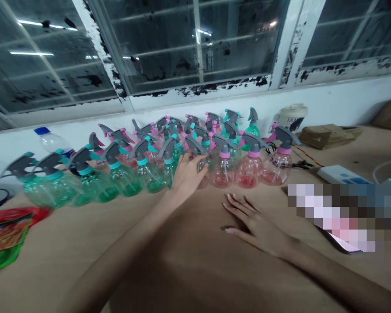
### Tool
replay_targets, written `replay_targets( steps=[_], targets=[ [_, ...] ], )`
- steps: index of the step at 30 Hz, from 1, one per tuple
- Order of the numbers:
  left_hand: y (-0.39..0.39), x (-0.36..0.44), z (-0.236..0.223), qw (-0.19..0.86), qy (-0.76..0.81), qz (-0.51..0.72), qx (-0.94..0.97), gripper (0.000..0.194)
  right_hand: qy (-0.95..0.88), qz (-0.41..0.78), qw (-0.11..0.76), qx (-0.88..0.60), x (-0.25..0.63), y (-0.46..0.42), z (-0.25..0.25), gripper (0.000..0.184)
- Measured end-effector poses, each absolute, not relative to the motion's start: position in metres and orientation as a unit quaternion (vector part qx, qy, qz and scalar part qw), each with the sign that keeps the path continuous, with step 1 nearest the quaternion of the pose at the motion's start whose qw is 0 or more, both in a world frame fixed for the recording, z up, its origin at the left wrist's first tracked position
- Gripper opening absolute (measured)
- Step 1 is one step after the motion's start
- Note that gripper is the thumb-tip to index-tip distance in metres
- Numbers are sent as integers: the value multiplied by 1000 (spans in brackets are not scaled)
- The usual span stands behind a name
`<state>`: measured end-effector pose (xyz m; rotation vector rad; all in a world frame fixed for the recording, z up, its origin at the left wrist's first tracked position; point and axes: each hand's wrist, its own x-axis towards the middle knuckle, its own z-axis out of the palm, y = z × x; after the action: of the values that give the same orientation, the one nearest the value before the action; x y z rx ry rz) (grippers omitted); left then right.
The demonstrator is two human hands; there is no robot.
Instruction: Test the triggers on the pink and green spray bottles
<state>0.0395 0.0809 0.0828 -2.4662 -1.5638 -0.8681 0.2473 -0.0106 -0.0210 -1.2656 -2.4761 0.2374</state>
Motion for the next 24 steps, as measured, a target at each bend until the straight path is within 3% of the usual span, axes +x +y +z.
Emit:
replay_targets(
  steps=[8, 15, 21, 24],
  targets=[
    [42, 25, 95, 46, -481, -287, -827, 25, -874, 77, 174, -448, 246, -11, -20, 64],
    [2, 14, 103, -69, -468, -300, -828, 14, -876, 74, 165, -447, 246, -11, -20, 65],
    [-14, 6, 93, -135, -497, -300, -803, 35, -881, 59, 152, -445, 247, -10, -23, 66],
    [-16, 2, 89, -152, -501, -317, -791, 35, -881, 54, 153, -444, 248, -10, -23, 66]
  ],
)
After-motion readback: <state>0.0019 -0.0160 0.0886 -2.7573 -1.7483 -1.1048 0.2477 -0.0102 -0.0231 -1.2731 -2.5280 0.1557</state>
